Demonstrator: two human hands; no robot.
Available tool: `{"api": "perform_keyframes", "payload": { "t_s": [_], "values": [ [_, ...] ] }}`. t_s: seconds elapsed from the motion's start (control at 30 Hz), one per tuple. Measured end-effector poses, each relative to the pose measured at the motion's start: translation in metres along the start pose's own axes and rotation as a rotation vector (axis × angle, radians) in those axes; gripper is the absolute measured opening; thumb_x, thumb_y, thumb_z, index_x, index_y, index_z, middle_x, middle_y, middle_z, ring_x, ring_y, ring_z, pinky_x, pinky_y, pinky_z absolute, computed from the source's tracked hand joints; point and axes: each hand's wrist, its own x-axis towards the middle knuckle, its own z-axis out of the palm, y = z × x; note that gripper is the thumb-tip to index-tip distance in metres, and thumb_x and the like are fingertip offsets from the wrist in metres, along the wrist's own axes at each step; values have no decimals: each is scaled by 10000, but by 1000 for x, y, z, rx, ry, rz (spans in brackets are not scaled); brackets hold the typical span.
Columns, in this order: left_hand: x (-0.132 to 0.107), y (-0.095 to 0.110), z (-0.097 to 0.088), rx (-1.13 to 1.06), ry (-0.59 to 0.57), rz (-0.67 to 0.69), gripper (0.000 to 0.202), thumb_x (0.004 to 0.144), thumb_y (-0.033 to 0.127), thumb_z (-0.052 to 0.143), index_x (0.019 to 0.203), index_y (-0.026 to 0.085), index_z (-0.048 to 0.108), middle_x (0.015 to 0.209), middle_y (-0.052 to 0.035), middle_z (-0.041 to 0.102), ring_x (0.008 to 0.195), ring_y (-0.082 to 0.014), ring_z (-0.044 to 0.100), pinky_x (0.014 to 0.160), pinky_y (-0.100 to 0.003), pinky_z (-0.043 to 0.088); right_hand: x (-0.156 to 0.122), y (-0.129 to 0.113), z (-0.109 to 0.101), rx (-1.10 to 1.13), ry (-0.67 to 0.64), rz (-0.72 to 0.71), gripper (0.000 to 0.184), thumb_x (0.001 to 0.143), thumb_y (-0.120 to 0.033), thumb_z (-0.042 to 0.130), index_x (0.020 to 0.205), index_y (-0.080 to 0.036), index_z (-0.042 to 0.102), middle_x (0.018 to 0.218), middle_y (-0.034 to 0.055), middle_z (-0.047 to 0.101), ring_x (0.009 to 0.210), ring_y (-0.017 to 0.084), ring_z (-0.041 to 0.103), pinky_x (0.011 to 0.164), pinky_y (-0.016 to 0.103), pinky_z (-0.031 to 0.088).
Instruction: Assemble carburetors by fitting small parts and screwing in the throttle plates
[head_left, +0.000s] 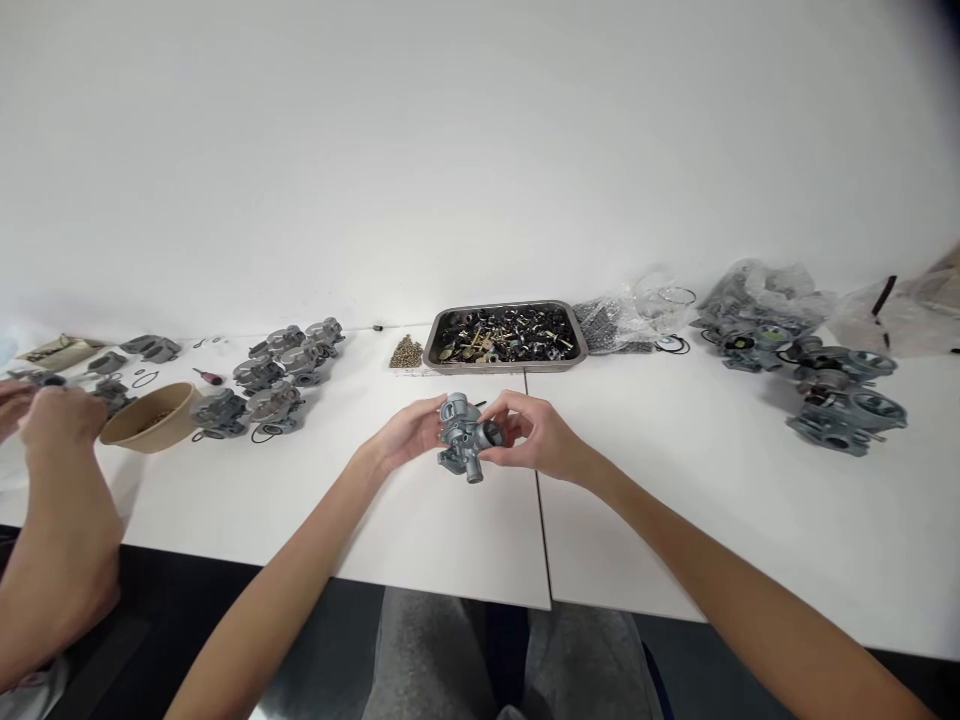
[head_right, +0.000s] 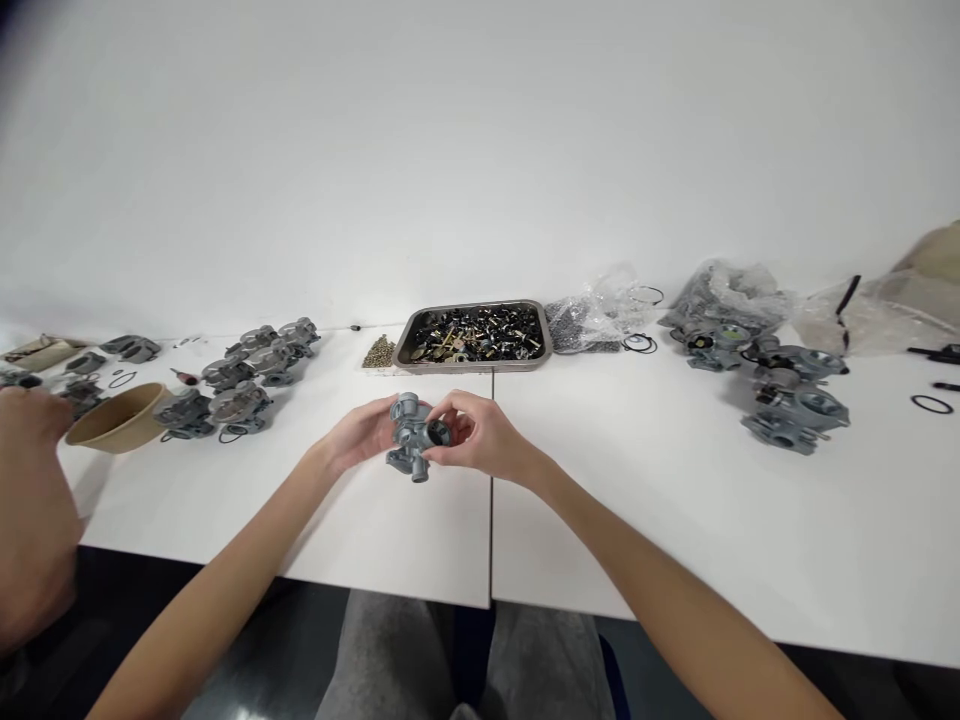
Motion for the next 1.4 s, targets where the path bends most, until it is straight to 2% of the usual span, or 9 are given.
{"api": "perform_keyframes", "payload": {
  "t_s": [0.2,0.43,0.6,0.73,0.87,0.97,1.1,1.23,1.4],
  "values": [
    [22,45,-21,720,296,325,371,824,459,565,960,125,652,867,-94,695,697,-148,625,629,-279,510,-1,-8,-11,-233,9,82,308,694,-293,805,934,-189,641,788,-12,544,618,80,483,543,228,421],
    [45,23,-35,989,446,505,237,827,287,493,920,167,674,892,-65,680,773,-142,549,748,-283,414,-5,-23,-6,-486,-80,132,235,714,-241,781,908,-196,656,865,3,554,658,83,459,583,228,430],
    [28,23,-44,1314,351,310,316,893,442,446,861,200,646,872,-60,681,748,-172,543,695,-296,337,-7,-29,-1,-526,-130,208,288,759,-343,795,990,-230,666,962,16,546,646,79,464,578,232,428],
    [23,28,-42,1384,282,231,398,913,511,383,849,202,625,878,-70,684,762,-187,555,686,-299,325,-4,-26,-5,-465,-143,256,445,764,-531,778,1114,-278,669,1046,23,555,678,83,471,634,240,447],
    [23,27,-39,1450,222,158,461,878,600,392,754,200,587,870,-71,680,752,-191,554,679,-302,334,2,-9,-9,-329,49,201,372,896,-561,616,1047,-230,692,1027,43,604,786,111,533,696,245,433],
    [18,28,-40,1480,155,-13,517,772,717,483,727,207,559,842,-71,680,709,-197,552,636,-302,344,7,10,-12,-246,194,182,369,943,-527,546,1002,-192,688,968,47,634,845,129,572,732,255,429],
    [9,33,-43,1483,23,-227,359,685,553,613,812,231,518,766,-36,656,589,-165,516,547,-296,319,11,31,-17,-207,307,197,385,944,-523,534,948,-167,682,823,26,607,748,118,537,691,261,403],
    [10,31,-48,1536,30,-144,195,726,409,515,757,221,476,883,-44,640,625,-148,477,544,-293,309,11,42,-19,-168,340,203,406,940,-540,528,924,-164,680,769,18,583,713,119,522,662,262,395],
    [17,26,-54,1551,108,-40,167,775,376,463,746,212,471,865,-56,614,678,-162,469,575,-293,308,11,50,-17,-173,342,244,428,930,-560,532,920,-162,687,753,19,579,694,118,513,629,258,378]
  ]
}}
